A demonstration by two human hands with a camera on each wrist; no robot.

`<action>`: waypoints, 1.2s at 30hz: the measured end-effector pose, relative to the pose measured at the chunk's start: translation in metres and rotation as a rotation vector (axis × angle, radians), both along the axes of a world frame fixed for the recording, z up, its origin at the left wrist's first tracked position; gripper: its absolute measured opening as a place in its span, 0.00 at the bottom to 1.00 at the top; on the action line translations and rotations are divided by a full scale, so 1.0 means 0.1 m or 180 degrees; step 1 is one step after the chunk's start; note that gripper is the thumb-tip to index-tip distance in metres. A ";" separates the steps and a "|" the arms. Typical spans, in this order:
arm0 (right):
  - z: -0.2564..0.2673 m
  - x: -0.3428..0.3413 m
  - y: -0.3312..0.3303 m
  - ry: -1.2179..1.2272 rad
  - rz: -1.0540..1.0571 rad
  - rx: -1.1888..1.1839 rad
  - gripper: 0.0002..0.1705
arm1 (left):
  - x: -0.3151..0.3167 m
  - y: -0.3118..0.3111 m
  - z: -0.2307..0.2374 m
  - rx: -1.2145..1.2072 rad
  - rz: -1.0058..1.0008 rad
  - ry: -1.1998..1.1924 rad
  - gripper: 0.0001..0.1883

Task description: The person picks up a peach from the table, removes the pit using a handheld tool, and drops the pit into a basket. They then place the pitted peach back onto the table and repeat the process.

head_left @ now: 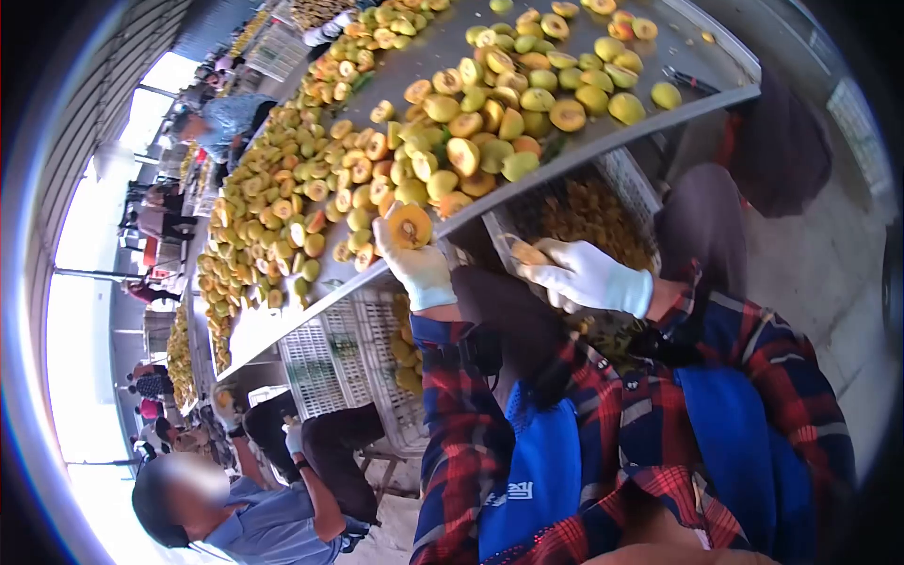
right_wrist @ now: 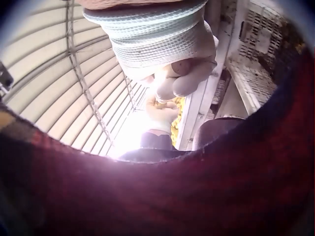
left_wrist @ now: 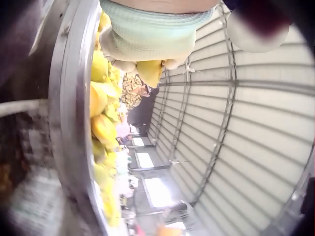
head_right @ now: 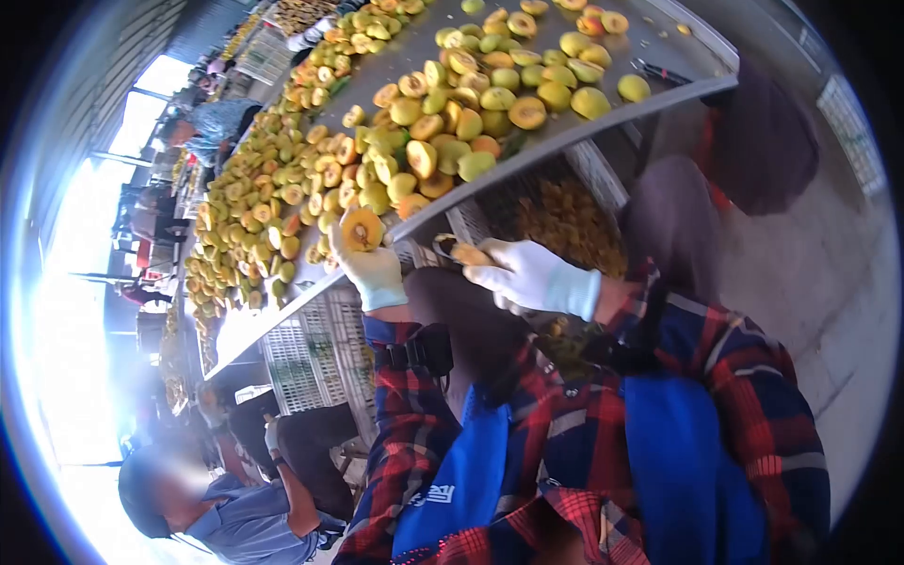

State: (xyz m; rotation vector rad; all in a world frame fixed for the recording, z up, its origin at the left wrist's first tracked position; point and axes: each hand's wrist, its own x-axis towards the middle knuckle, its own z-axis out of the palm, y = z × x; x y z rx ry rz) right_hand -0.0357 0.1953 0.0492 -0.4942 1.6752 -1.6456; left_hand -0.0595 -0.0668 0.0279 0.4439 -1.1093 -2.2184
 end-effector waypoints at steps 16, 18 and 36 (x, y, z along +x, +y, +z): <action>0.11 0.07 -0.30 0.1175 -0.0047 0.0612 0.22 | 0.42 0.89 0.08 -0.0777 -0.0385 0.0041 0.32; 0.12 0.08 -0.28 0.0811 0.0121 0.0607 0.22 | 0.44 0.91 0.07 -0.0973 -0.0403 0.0052 0.31; -0.31 -0.04 0.01 -0.3258 0.1933 -0.1683 0.32 | 0.43 0.98 0.01 -0.1505 -0.1152 -0.0120 0.29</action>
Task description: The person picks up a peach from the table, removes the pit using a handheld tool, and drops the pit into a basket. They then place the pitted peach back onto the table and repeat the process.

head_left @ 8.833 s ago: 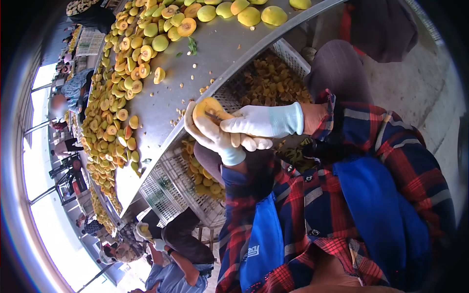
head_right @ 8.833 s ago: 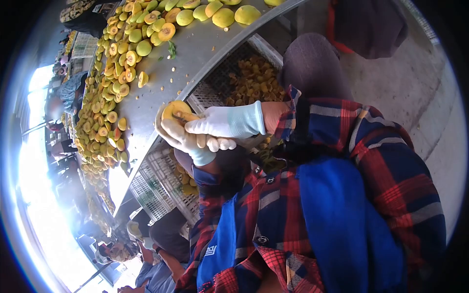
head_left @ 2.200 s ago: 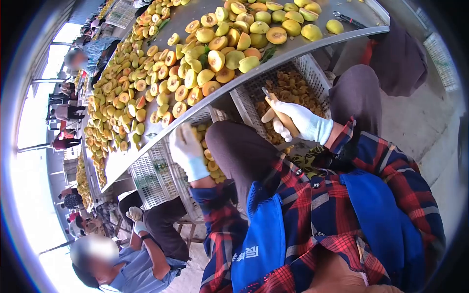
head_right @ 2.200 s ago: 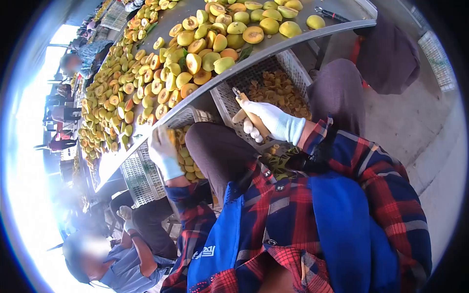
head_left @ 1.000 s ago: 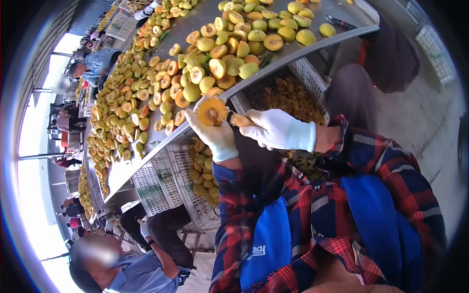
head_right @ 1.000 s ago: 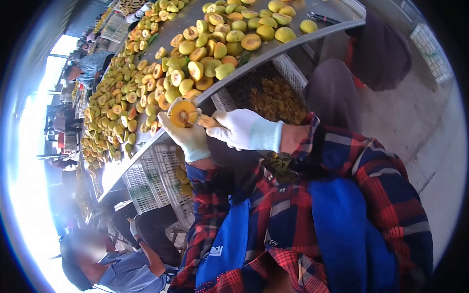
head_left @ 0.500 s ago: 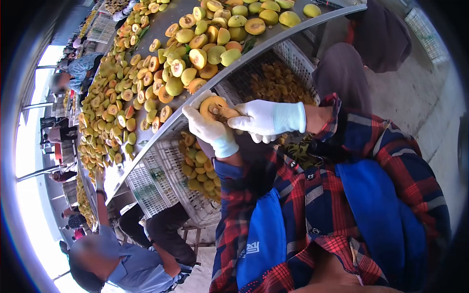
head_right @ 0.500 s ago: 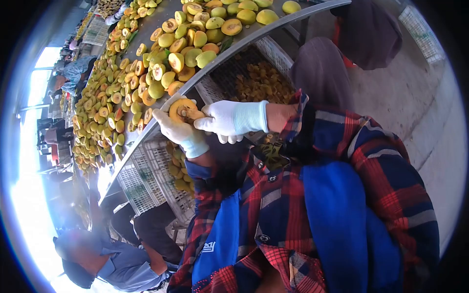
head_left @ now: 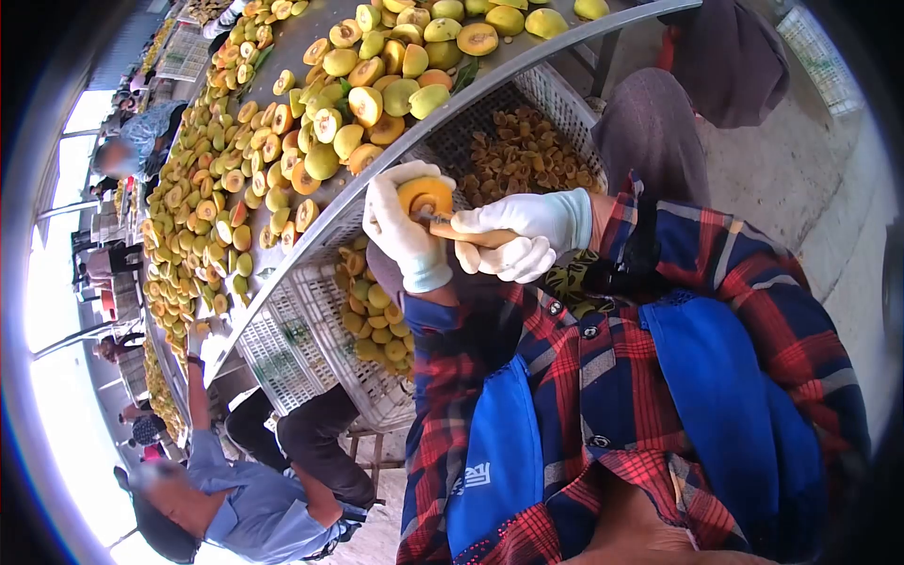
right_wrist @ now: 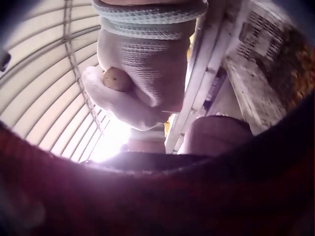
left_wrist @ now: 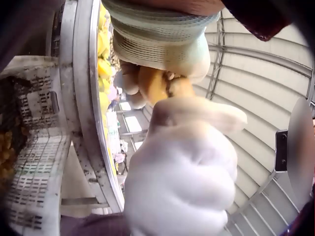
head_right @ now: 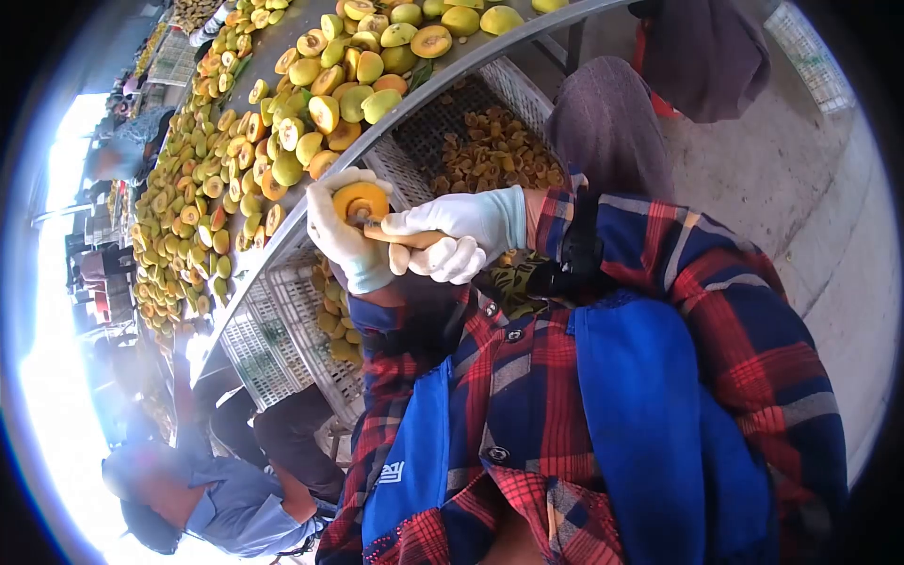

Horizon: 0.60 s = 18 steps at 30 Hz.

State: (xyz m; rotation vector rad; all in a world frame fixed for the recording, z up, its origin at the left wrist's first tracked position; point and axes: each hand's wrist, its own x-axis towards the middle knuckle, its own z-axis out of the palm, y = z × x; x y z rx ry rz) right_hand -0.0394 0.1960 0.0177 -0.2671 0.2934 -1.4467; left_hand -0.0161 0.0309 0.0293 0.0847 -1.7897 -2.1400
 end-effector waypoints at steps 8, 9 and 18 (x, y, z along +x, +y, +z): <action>-0.10 0.27 -0.01 0.3324 -0.1796 0.0880 0.37 | -0.11 -0.05 -0.07 0.2359 0.0274 -0.0780 0.27; -0.11 0.25 0.00 0.2372 -0.1677 0.1197 0.37 | -0.10 -0.15 -0.09 0.2138 0.0598 -0.0796 0.28; -0.36 -0.08 0.13 -0.0452 -0.1468 0.0064 0.38 | 0.31 -1.40 0.12 -0.2105 0.1663 -0.1394 0.18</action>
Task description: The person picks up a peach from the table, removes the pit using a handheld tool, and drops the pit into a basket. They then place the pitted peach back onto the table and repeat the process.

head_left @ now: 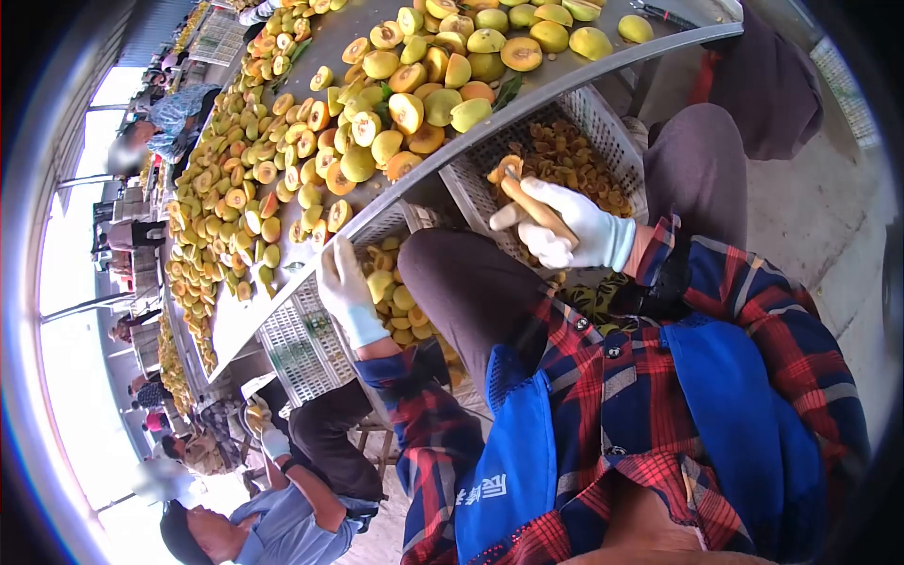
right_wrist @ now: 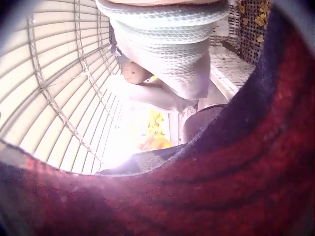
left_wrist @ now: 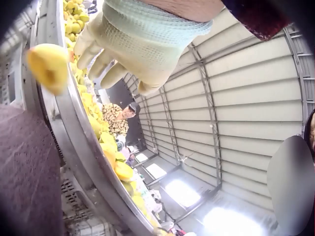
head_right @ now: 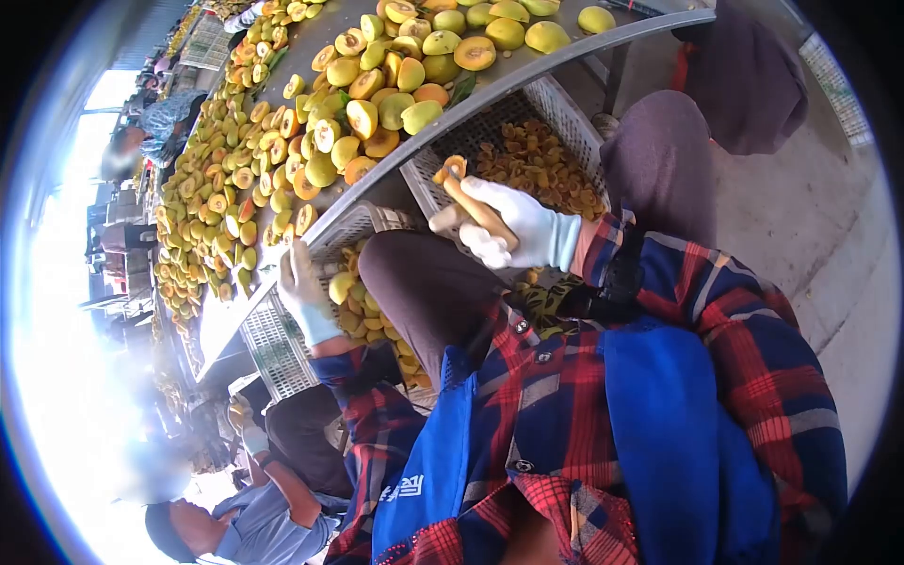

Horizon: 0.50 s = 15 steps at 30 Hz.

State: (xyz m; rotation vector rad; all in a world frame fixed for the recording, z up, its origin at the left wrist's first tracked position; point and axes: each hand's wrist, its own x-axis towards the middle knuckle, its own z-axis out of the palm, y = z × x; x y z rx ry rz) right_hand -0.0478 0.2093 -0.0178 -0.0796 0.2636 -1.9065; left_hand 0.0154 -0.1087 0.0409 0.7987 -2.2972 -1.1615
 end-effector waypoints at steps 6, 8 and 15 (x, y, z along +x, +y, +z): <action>0.07 -0.07 -0.02 -0.0478 0.0302 -0.0944 0.38 | -0.53 0.97 0.04 0.0993 -0.2404 -0.0011 0.18; 0.13 -0.06 0.03 -0.0221 0.0271 -0.0784 0.38 | -0.55 1.22 -0.03 0.1757 -0.2673 -0.0450 0.18; 0.23 -0.03 0.12 0.0986 0.0211 0.0509 0.37 | -0.64 1.32 -0.06 0.1840 -0.2838 -0.0466 0.19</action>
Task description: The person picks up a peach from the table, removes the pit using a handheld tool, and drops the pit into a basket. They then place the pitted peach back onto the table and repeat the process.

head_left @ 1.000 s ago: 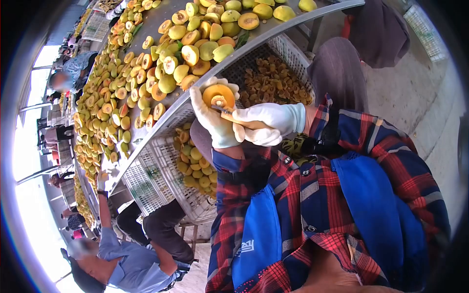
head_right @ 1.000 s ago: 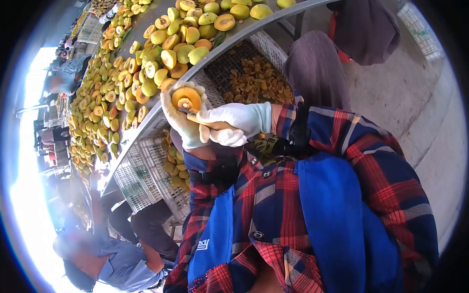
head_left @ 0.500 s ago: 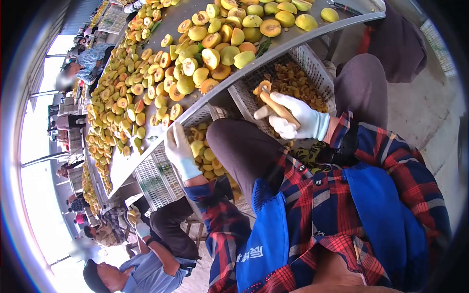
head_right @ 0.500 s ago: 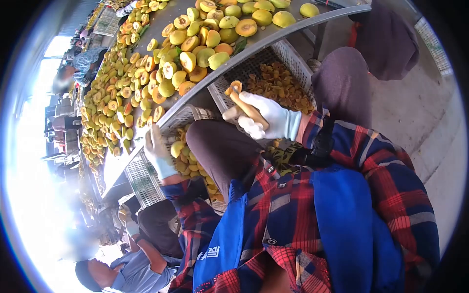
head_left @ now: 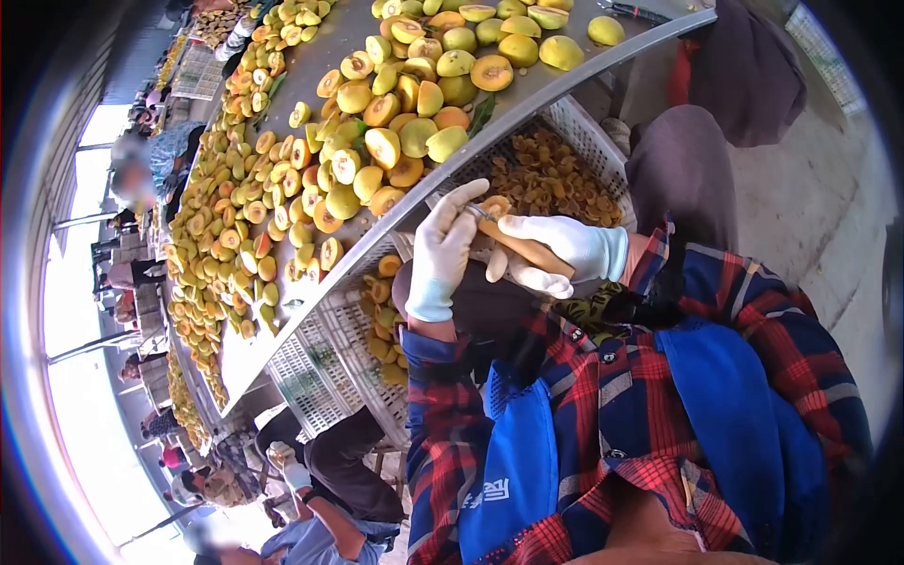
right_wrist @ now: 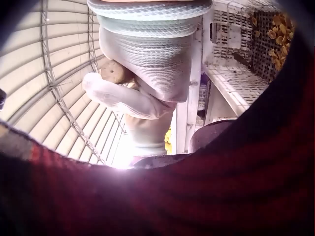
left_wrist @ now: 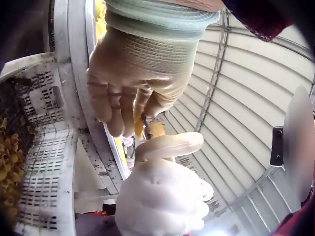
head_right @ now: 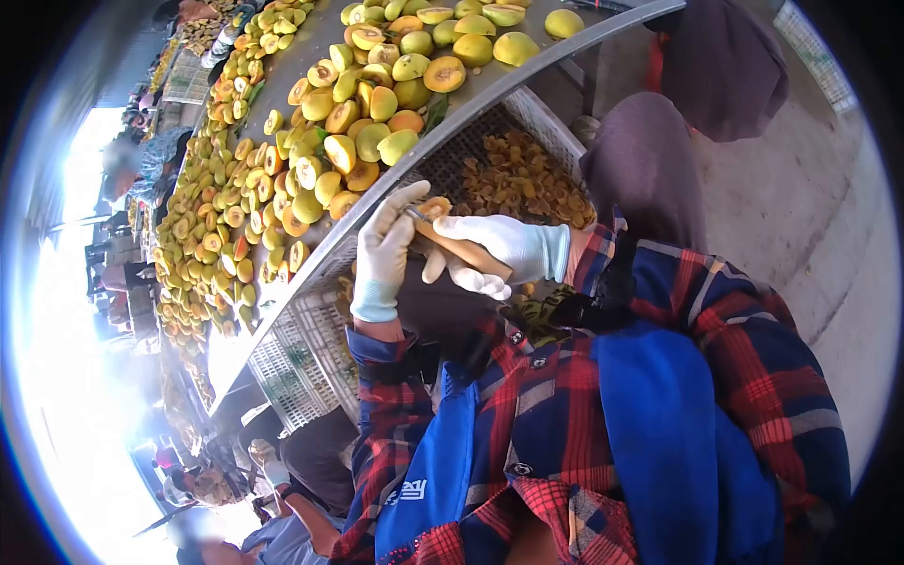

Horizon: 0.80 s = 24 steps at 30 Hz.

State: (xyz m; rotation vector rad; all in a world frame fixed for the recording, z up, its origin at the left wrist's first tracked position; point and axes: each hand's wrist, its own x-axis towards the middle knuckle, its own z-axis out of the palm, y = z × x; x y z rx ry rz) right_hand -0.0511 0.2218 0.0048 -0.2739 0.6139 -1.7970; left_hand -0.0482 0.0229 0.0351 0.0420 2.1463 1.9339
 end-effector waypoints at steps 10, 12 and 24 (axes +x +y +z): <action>-0.09 -0.10 0.00 -0.0368 -0.1117 0.1293 0.35 | -0.76 -1.57 -0.23 -0.4469 0.1327 0.0928 0.33; -0.03 -0.06 -0.03 -0.0084 -0.1164 0.1431 0.26 | -0.93 -1.63 -0.20 -0.4920 0.0777 0.0144 0.42; 0.20 0.02 -0.06 0.4498 -0.1344 0.2230 0.21 | -0.06 -1.12 -0.03 0.1782 0.1920 0.0380 0.33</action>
